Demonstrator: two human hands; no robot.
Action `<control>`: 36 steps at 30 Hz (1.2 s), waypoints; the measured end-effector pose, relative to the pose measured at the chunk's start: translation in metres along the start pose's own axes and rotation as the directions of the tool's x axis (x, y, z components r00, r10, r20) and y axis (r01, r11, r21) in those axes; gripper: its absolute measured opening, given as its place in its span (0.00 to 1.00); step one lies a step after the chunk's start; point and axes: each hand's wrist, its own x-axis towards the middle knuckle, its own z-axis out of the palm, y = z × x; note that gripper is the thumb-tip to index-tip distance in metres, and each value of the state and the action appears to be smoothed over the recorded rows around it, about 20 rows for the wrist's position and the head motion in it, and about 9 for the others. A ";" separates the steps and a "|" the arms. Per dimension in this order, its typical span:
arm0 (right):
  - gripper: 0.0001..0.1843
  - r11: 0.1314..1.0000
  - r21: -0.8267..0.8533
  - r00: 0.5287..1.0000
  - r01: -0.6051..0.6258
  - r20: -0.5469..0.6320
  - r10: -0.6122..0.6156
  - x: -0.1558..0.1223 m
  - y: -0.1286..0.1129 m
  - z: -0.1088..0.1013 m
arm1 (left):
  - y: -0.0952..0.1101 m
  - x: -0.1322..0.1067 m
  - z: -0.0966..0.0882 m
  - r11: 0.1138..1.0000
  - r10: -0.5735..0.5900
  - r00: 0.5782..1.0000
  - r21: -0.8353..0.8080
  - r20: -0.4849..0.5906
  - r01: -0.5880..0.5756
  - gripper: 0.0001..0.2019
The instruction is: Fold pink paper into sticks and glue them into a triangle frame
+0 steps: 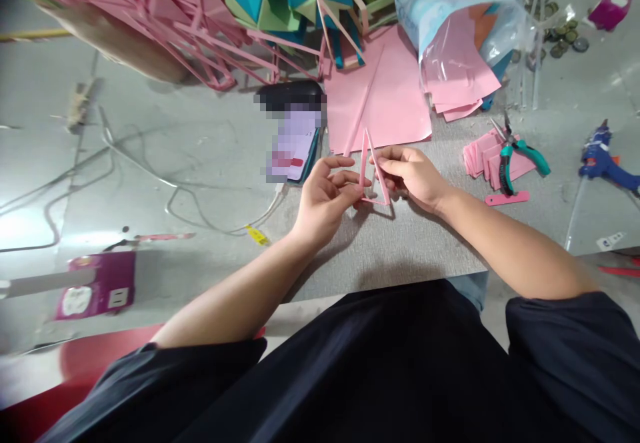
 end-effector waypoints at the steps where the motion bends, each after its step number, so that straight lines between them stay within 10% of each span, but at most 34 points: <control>1: 0.07 0.998 -0.050 0.999 0.025 -0.021 -0.026 0.002 0.001 -0.003 | 0.001 0.000 0.001 1.000 0.008 1.000 -0.007 -0.007 -0.008 0.17; 4: 0.06 0.906 -0.386 0.975 0.175 -0.063 -0.215 0.007 0.006 -0.012 | 0.003 0.003 0.000 0.998 0.070 0.995 0.005 -0.072 -0.070 0.13; 8: 0.11 0.356 -0.877 0.874 0.321 0.130 -0.468 0.016 0.013 -0.011 | 0.004 0.015 -0.012 0.964 0.254 0.944 0.128 -0.212 -0.231 0.10; 13: 0.21 -0.158 -0.881 0.841 0.445 0.472 -0.264 0.028 0.013 0.010 | 0.000 0.048 -0.035 0.908 0.399 0.853 0.275 -0.337 -0.316 0.05; 19: 0.21 -0.266 -0.859 0.865 0.437 0.483 -0.137 0.034 0.006 0.023 | 0.002 0.082 -0.039 0.868 0.293 0.926 0.472 -0.240 -0.152 0.15; 26: 0.14 -0.400 -0.819 0.847 0.411 0.505 -0.164 -0.012 0.014 0.031 | 0.007 0.048 -0.024 0.837 0.178 0.968 0.544 -0.175 -0.056 0.22; 30: 0.14 -0.536 -0.639 0.588 0.551 0.754 -0.294 -0.059 0.012 0.045 | 0.015 0.030 -0.009 0.918 -0.125 0.984 0.362 -0.123 0.162 0.10; 36: 0.11 -0.617 -0.184 -0.139 0.765 0.888 -0.438 -0.084 0.014 0.069 | 0.025 0.015 0.001 0.884 -0.429 0.890 -0.131 0.152 0.448 0.24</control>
